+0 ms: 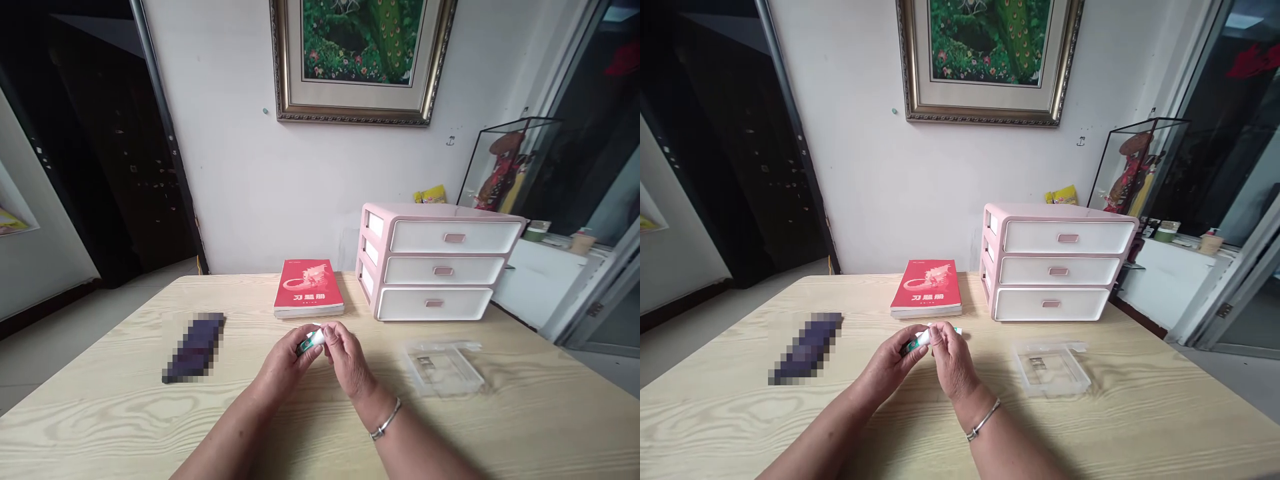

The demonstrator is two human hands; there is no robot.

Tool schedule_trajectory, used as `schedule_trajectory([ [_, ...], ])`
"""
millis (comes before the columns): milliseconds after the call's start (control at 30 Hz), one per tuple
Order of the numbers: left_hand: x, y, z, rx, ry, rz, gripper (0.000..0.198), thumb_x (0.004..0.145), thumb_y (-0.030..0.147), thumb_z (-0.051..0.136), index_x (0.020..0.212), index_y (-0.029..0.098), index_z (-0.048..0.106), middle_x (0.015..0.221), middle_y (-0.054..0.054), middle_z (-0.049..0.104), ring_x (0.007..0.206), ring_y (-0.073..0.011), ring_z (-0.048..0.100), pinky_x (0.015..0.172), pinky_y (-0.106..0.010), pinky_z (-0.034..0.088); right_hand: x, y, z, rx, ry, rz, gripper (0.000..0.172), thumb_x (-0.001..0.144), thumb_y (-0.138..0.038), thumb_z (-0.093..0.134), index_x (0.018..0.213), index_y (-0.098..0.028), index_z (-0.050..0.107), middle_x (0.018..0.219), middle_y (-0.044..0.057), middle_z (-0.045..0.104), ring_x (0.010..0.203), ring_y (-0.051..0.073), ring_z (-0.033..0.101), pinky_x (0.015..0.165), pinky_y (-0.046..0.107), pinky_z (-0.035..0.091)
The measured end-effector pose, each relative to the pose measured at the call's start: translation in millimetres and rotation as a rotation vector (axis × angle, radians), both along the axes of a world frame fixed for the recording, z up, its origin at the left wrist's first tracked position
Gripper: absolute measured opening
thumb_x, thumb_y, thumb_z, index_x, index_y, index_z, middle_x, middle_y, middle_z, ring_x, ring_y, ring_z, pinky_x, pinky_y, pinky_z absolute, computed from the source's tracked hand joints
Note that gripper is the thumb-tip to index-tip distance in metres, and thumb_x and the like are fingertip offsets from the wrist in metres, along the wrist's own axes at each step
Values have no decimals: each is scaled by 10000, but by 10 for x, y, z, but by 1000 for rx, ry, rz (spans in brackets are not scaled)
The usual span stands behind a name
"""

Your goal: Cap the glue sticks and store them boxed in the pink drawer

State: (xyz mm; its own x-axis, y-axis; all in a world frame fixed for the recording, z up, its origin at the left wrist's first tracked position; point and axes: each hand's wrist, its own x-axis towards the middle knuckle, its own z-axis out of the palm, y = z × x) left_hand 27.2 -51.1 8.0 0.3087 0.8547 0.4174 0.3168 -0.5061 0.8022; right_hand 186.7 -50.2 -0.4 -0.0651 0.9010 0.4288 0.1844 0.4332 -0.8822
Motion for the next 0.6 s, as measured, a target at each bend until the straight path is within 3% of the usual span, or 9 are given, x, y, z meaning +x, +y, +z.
schedule_trajectory([
  [133, 18, 2, -45, -11, 124, 63, 363, 841, 394, 645, 1157, 221, 597, 917, -19, 688, 770, -163, 603, 693, -245, 462, -22, 51, -42, -51, -49, 15, 384, 957, -512, 423, 826, -187, 579, 657, -24, 530, 607, 122, 475, 555, 227, 364],
  [233, 11, -1, -49, -8, 196, 73, 304, 820, 343, 650, 1093, 211, 621, 981, -31, 700, 837, -188, 619, 735, -254, 464, -40, 85, -80, -82, -107, -41, 363, 936, -513, 456, 808, -193, 571, 663, -18, 558, 624, 133, 502, 565, 231, 367],
  [467, 24, -84, 38, 0, 479, 35, 314, 917, 443, 498, 1117, 229, 611, 1046, -57, 714, 907, -244, 657, 754, -281, 445, -49, 112, -101, -79, -167, -189, 275, 908, -417, 465, 803, -198, 595, 656, -14, 594, 615, 139, 519, 571, 232, 369],
  [600, 38, -99, 2, -32, 477, 2, 332, 936, 484, 447, 1053, 219, 609, 921, -40, 708, 791, -210, 637, 686, -255, 418, -54, 111, -82, -125, -111, -158, 193, 833, -293, 463, 779, -197, 622, 582, -37, 543, 550, 130, 484, 543, 226, 371],
])
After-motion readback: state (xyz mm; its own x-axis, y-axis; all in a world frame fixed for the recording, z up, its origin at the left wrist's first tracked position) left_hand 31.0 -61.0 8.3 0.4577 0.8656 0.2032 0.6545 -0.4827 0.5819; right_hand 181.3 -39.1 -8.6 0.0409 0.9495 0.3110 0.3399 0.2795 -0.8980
